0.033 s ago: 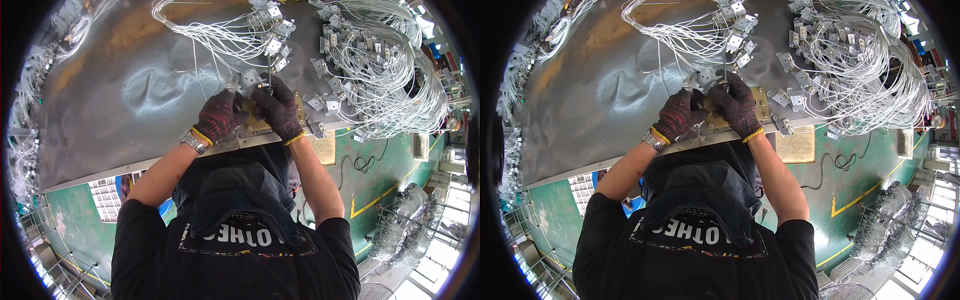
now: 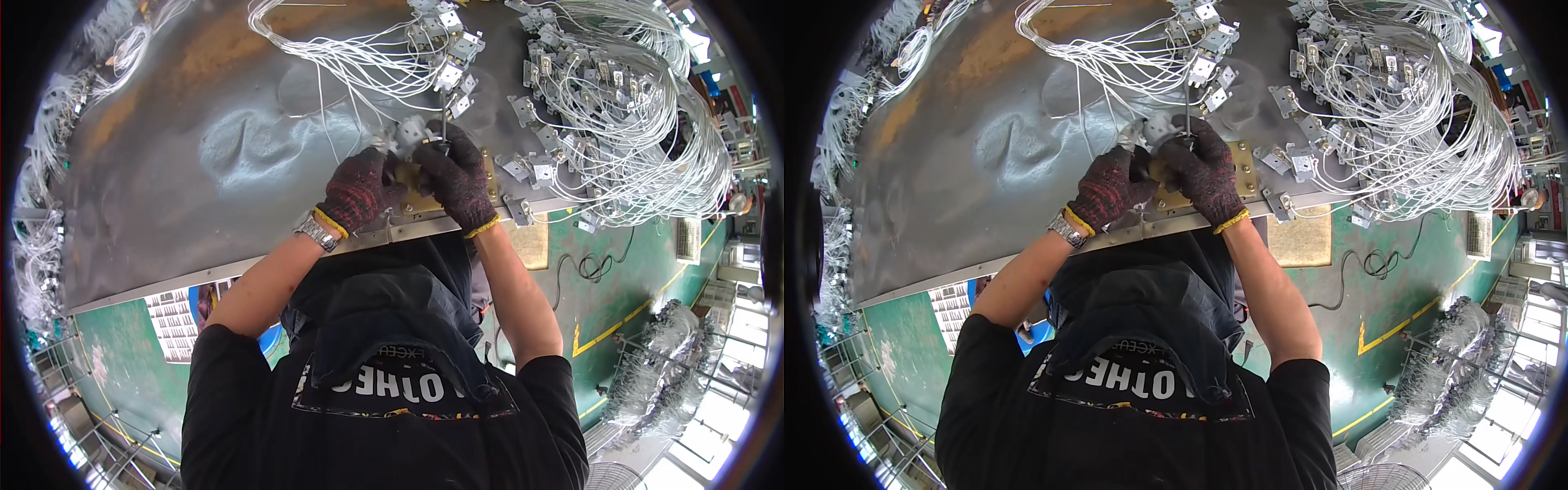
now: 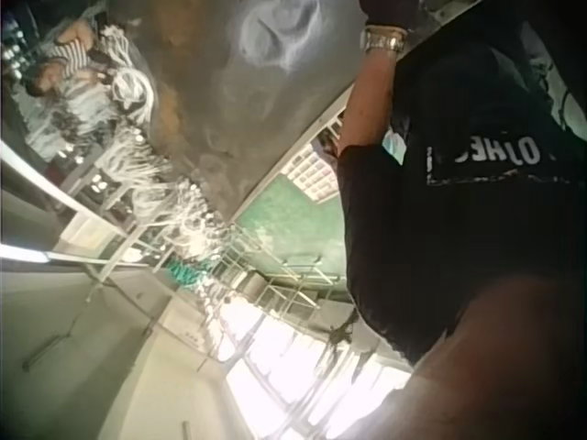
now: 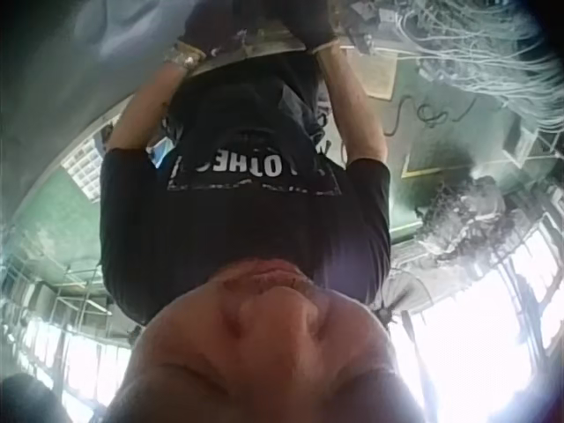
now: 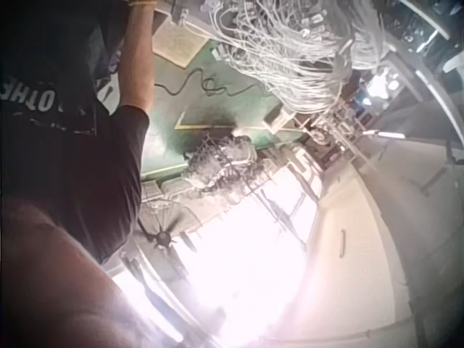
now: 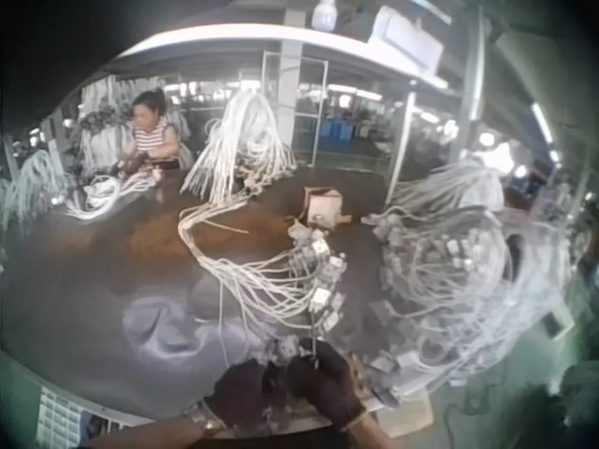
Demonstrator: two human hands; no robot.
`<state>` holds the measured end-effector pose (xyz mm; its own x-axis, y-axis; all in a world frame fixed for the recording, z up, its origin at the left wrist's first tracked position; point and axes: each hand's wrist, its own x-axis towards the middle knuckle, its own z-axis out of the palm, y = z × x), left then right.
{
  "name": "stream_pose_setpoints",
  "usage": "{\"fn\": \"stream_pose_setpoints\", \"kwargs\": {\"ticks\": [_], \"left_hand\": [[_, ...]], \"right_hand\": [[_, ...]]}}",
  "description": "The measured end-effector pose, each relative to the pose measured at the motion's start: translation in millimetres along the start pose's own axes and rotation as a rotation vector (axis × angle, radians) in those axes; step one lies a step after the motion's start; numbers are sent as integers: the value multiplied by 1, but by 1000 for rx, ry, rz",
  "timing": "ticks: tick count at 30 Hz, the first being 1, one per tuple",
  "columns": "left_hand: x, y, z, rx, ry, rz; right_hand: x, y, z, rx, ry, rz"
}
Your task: Assembling electrical switches with attached wires onto a metal plate using a screwdriver.
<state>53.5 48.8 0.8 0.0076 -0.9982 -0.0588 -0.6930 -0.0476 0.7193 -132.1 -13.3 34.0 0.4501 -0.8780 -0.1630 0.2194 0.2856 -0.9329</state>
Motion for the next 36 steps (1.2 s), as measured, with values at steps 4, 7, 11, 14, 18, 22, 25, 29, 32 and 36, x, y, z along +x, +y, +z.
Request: {"fn": "stream_pose_setpoints", "kwargs": {"ticks": [4, 7, 11, 14, 18, 22, 25, 29, 32, 36], "left_hand": [[-3, 9, 2, 112, 16, 118], [-4, 15, 0, 95, 15, 187], [-5, 23, -2, 186, 4, 215], [-5, 12, 11, 229, 82, 293], [-8, 13, 12, 192, 129, 343], [-4, 17, 8, 262, -28, 251], [-5, 18, 5, 295, -48, 235], [-1, 20, 3, 276, -75, 229], [0, 27, -2, 369, -63, 288], [3, 30, -1, 378, -80, 300]], "right_hand": [[-9, 2, -3, -22, 16, 3], [-19, -2, -10, -81, 22, 35], [-34, -12, -10, -239, -3, 87], [-43, -12, -12, -316, -40, 87], [-52, -17, -7, -368, -61, 111], [-57, -3, -10, -349, -120, 45], [-60, 0, -8, -342, -121, 36], [-59, 0, -11, -362, -116, 47], [-60, 3, -21, -345, -108, 55], [-63, 5, -25, -281, -71, 87]]}}
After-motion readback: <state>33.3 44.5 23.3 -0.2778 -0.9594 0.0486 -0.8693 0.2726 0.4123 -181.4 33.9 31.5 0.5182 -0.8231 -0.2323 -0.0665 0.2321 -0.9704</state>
